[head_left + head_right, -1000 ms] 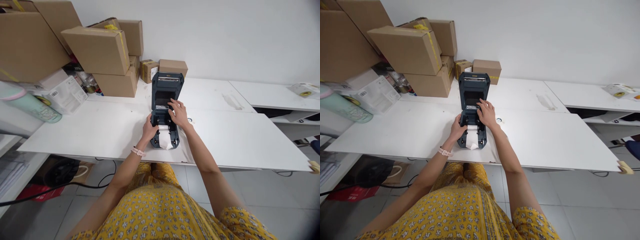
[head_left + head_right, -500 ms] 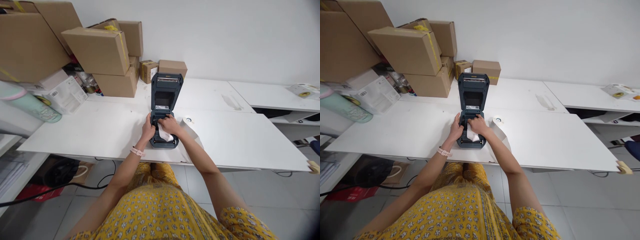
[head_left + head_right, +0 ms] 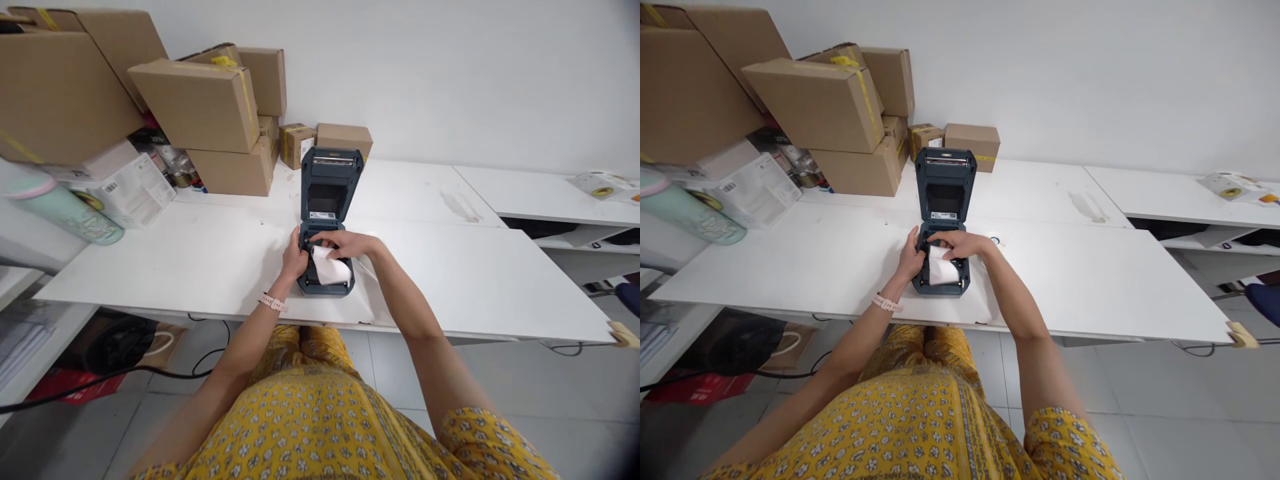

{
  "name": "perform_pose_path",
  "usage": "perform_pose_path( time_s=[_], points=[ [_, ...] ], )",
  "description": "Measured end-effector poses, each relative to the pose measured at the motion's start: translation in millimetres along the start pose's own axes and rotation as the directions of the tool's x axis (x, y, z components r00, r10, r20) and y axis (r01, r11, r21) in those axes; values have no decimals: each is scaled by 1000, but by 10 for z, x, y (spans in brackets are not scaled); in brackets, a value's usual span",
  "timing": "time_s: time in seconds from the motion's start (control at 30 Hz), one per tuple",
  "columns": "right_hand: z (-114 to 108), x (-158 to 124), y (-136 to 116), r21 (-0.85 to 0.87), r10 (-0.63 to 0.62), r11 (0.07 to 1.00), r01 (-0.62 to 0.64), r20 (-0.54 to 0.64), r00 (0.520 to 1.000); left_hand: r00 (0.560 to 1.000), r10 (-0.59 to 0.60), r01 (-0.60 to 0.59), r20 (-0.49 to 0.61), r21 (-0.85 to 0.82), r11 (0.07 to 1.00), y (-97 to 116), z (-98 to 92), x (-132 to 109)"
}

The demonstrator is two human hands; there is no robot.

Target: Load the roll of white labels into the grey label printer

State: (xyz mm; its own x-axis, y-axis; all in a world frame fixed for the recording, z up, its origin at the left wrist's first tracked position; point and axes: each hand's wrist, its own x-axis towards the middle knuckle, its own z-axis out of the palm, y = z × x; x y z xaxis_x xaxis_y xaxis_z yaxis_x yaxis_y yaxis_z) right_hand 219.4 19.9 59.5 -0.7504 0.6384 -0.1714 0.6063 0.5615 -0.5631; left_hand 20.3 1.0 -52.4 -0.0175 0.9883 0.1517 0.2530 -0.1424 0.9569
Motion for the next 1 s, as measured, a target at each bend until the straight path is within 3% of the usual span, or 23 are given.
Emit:
perform_pose_path(
  time_s=[0.07, 0.17, 0.3, 0.4, 0.5, 0.67, 0.77, 0.83, 0.9, 1.0],
  points=[
    [-128, -342, -3, 237, -115, 960, 147, -142, 983, 1000, -31, 31, 5, 13, 999, 48, -8, -24],
    [-193, -1035, 69, 385, -97, 887, 255, -384, 918, 1000, -25, 25, 15, 7, 1000, 85, -10, -45],
    [63, -1945, 387, 478, 95, 831, 283, -623, 776, 999, -54, 54, -2, -20, 998, 67, -3, -37],
    [383, -2355, 713, 608, 357, 781, 143, -623, 696, 998, -59, 59, -9, -35, 998, 40, -1, -24],
    [667, -2426, 999, 694, 541, 720, -14, -548, 638, 999, -49, 49, -3, -20, 999, 25, -5, -21],
    [971, -2064, 1284, 703, 629, 702, -113, -539, 560, 999, -52, 52, 4, -69, 996, 23, -10, -29],
    [1045, -1917, 1364, 716, 648, 686, -129, -520, 557, 998, -65, 66, 9, -107, 992, 33, -5, -27],
    [1040, -1933, 1385, 736, 643, 668, -107, -499, 581, 997, -72, 73, 13, -114, 991, 47, -4, -25],
    [989, -2012, 1375, 759, 651, 647, -68, -504, 568, 998, -67, 68, 11, -121, 990, 62, -6, -23],
    [832, -2106, 1290, 746, 681, 665, -32, -588, 437, 999, -47, 48, 14, -106, 993, 65, -15, -17]
  ],
)
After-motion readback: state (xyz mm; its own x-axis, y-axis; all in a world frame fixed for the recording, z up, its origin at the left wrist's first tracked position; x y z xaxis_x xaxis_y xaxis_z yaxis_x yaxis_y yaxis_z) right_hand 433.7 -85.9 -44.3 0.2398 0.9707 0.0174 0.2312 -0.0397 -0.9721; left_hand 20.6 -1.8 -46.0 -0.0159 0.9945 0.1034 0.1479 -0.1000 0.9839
